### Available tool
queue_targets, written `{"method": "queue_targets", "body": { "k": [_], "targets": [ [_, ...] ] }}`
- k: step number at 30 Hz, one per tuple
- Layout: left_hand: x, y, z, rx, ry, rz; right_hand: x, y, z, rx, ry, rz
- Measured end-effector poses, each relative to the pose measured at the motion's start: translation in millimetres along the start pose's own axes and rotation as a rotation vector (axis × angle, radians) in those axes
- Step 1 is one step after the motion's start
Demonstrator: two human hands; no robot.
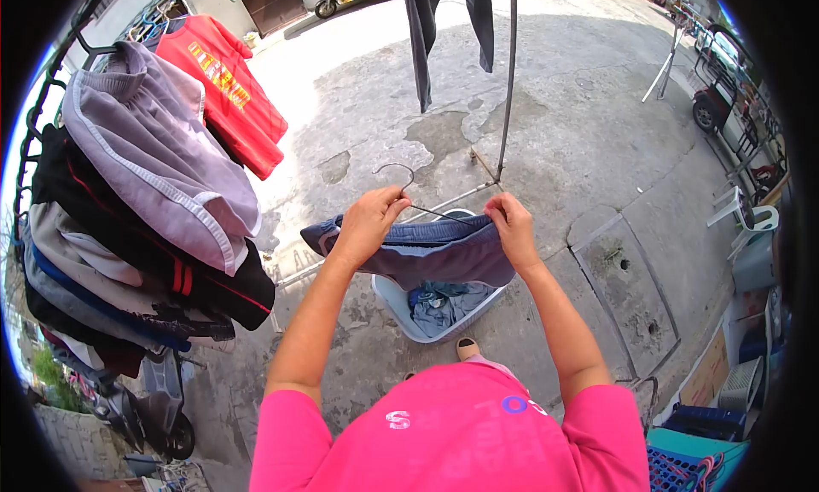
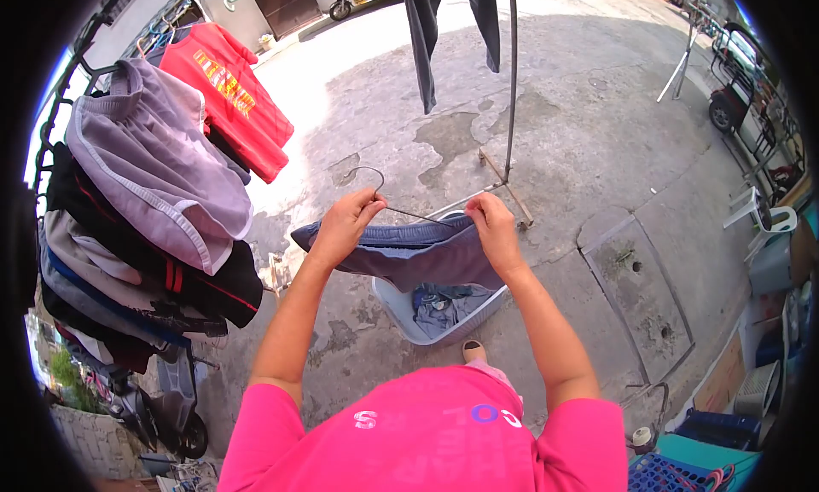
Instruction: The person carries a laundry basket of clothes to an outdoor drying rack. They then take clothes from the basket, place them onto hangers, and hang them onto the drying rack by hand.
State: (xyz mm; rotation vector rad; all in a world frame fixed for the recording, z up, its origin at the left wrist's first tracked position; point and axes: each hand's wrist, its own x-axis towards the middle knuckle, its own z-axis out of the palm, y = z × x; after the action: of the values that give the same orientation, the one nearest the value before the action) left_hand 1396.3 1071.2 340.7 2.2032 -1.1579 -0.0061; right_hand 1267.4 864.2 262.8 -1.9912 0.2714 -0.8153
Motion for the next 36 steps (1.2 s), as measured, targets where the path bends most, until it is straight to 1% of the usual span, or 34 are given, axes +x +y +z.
{"method": "queue_targets", "body": {
  "k": [1, 5, 6, 7, 8, 10, 11, 12, 13, 14, 15, 16, 17, 18, 19, 21, 23, 24, 25, 26, 28, 29, 31, 33, 34, 36],
  "targets": [
    [0, -1, 0, -0.011, 0.002, -0.013, 0, -2, -1, -0.051, 0.072, -0.081],
    [-1, 0, 1, -0.028, -0.012, -0.035, -2, -22, -9, -0.125, 0.100, -0.148],
    [0, -2, 2, -0.030, -0.013, -0.033, -1, -29, -11, -0.045, 0.014, -0.054],
    [2, -7, 4, -0.125, -0.004, -0.052, -1, -32, -13, 0.036, -0.070, 0.039],
    [3, -10, 6, -0.220, 0.007, -0.069, 1, -31, -15, 0.033, -0.068, 0.037],
    [7, -15, 6, -0.272, 0.028, -0.046, 11, -27, -22, -0.213, -0.133, -0.339],
    [9, -16, 3, -0.320, 0.046, -0.029, 13, -28, -26, -0.211, -0.129, -0.349],
    [11, -16, 0, -0.310, 0.062, -0.020, 16, -33, -30, -0.116, -0.376, -0.252],
    [12, -13, -5, -0.410, 0.015, 0.021, 23, -43, -30, -0.022, -0.624, -0.167],
    [13, -8, -14, -0.497, -0.017, 0.068, 24, -62, -33, 0.271, -0.786, 0.165],
    [15, -3, -20, -0.502, -0.046, 0.077, 28, -71, -32, 0.426, -0.901, 0.245],
    [16, 0, -26, -0.524, -0.031, 0.054, 34, -71, -27, 0.553, -1.000, 0.315],
    [19, -1, -29, -0.598, -0.003, 0.068, 36, -81, -22, 0.654, -0.988, 0.338],
    [22, -2, -36, -0.380, 0.185, 0.228, 40, -98, -18, 0.628, -0.926, 0.356],
    [22, -1, -40, -0.318, 0.365, 0.239, 47, -113, -14, 0.605, -0.858, 0.378],
    [18, -9, -54, -0.238, 0.601, 0.202, 65, -136, 2, 0.633, -0.869, 0.329],
    [6, -20, -56, -0.239, 0.832, 0.124, 77, -163, 14, 0.664, -0.859, 0.295],
    [-5, -26, -56, -0.202, 0.829, 0.092, 84, -183, 20, 0.711, -0.829, 0.249],
    [-15, -30, -51, -0.275, 0.827, 0.061, 92, -205, 26, 0.759, -0.795, 0.203],
    [-24, -38, -47, -0.242, 0.811, 0.054, 101, -226, 32, 0.814, -0.769, 0.158],
    [-41, -45, -39, -0.380, 0.742, 0.007, 122, -270, 42, 0.902, -0.721, 0.072],
    [-47, -49, -34, -0.510, 0.680, -0.022, 132, -292, 47, 0.935, -0.700, 0.031],
    [-56, -47, -30, -0.794, 0.592, -0.033, 151, -331, 62, 1.006, -0.670, -0.096],
    [-62, -34, -37, -0.918, 0.515, -0.013, 166, -369, 74, 1.055, -0.619, -0.134],
    [-62, -34, -42, -0.949, 0.484, -0.016, 175, -383, 84, 1.135, -0.621, -0.132],
    [-60, -44, -50, -0.899, 0.502, 0.023, 191, -403, 100, 1.117, -0.623, -0.184]
  ]
}}
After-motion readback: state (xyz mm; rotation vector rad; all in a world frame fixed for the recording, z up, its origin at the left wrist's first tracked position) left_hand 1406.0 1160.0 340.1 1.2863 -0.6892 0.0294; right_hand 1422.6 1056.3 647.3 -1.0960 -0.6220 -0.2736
